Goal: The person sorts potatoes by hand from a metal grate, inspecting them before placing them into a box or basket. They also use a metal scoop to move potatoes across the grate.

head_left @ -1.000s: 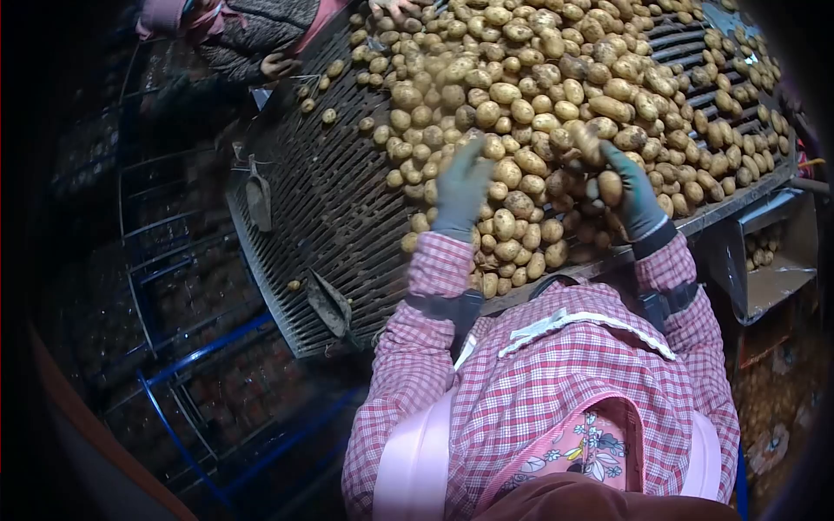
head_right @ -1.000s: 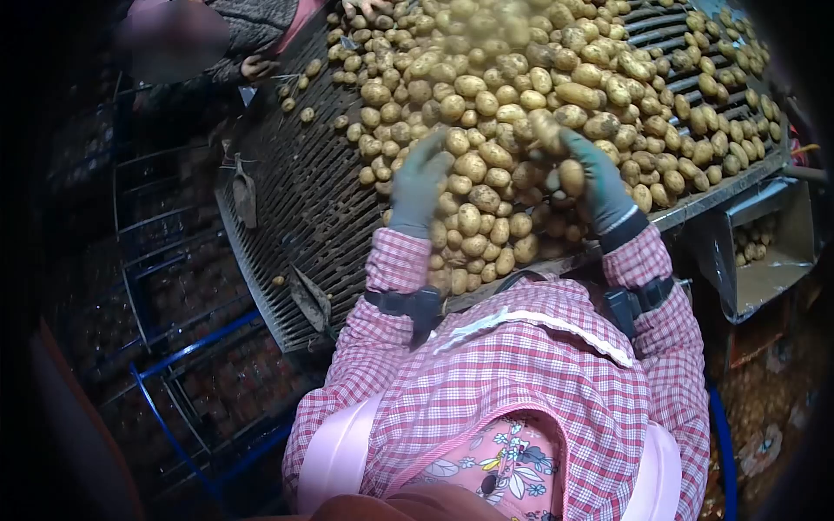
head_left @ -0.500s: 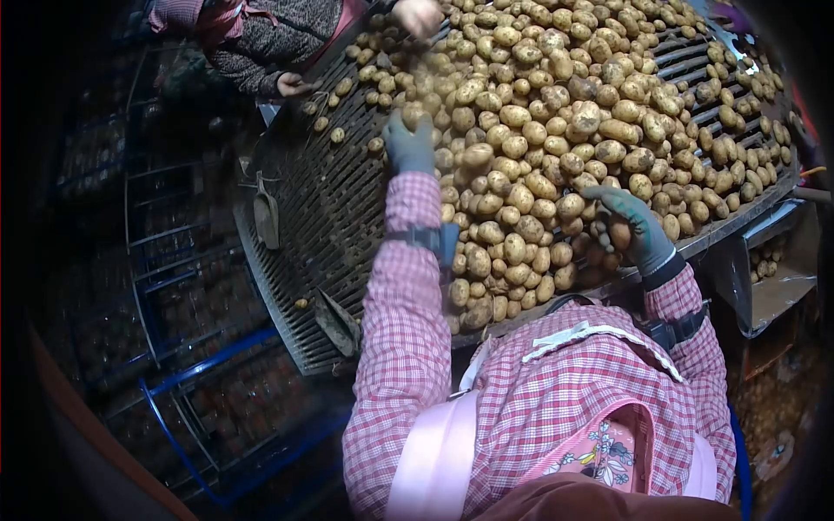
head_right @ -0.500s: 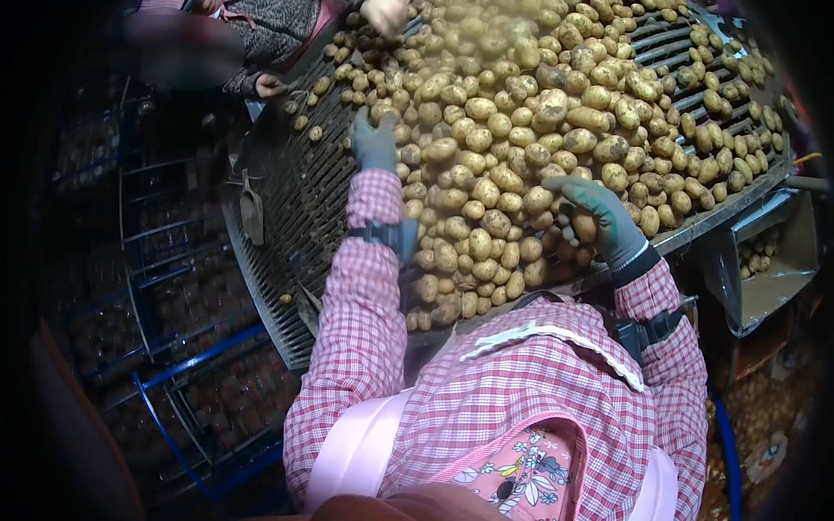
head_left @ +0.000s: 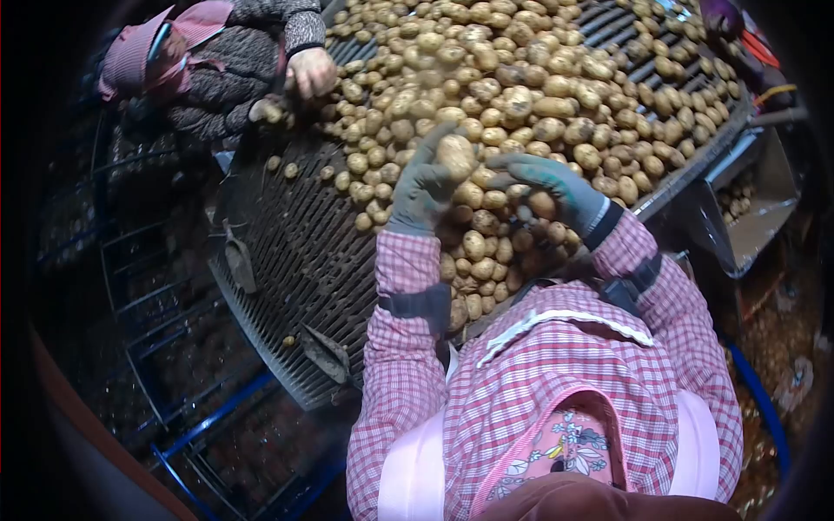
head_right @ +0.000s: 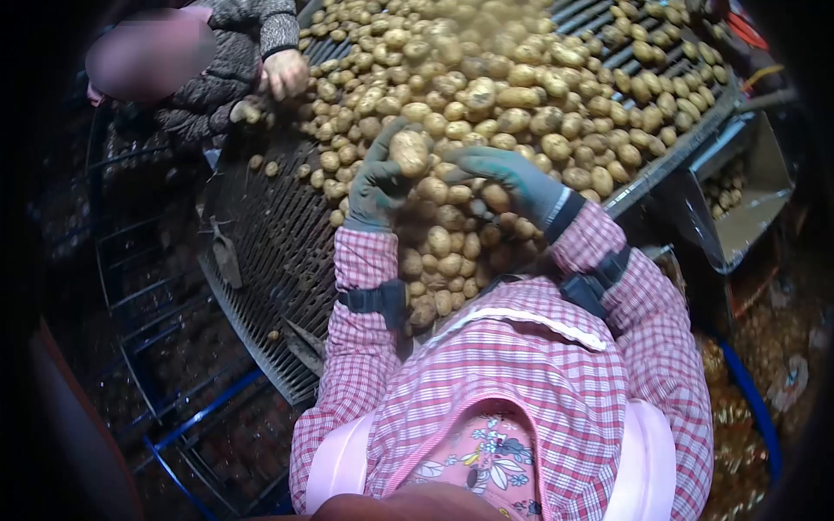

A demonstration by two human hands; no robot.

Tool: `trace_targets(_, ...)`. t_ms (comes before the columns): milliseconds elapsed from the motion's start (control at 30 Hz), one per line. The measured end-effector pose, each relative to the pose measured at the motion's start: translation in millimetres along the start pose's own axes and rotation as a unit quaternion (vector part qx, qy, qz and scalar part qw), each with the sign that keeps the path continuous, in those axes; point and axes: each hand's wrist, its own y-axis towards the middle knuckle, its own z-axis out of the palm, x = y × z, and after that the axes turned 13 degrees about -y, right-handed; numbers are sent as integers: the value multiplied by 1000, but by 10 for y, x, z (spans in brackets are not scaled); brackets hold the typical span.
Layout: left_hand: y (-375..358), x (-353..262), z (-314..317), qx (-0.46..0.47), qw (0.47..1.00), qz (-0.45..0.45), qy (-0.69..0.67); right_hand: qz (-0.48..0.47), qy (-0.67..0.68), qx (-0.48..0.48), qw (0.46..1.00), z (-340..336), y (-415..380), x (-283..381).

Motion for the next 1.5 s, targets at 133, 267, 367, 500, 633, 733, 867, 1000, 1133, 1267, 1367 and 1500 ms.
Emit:
trace_targets(133, -170, 557, 469, 15, 942, -1, 336, 4, 50, -69, 996, 45, -3, -237)
trace_targets(267, -355, 858, 536, 73, 870, 107, 476, 10, 3, -85, 996, -152, -615, 46)
trace_targets(367, -663, 753, 393, -4, 881, 53, 470, -47, -96, -273, 956, -681, -1311, 277)
trace_targets(500, -862, 174, -101, -171, 858, 100, 474, -84, -424, -444, 785, -3118, -2876, 327)
trace_targets(633, -537, -112, -560, -188, 790, 190, 552, -17, -570, -584, 577, -3606, -3399, 1141)
trace_targets(733, 41, -124, -418, -128, 679, 236, 683, -76, -473, -519, 708, -2759, -2554, 1008)
trace_targets(867, 866, -100, -371, -82, 572, 139, 804, -80, -315, -357, 876, -1537, -1336, 667)
trace_targets(1000, 1200, -47, -251, -79, 470, 24, 879, -14, -255, -283, 925, -728, -830, 508)
trace_targets(1133, 1342, -222, -180, -171, 488, -53, 855, 43, -354, -43, 933, -147, -547, -34)
trace_targets(1267, 1105, -551, -559, -202, 514, 59, 832, 99, -339, 61, 934, 85, -295, -330)
trace_targets(1367, 441, -517, -530, -83, 537, 176, 821, 115, -374, 105, 914, -25, -99, -345)
trace_targets(1500, -384, 178, -155, 69, 461, 62, 882, 140, -437, 140, 877, -281, 129, -167)
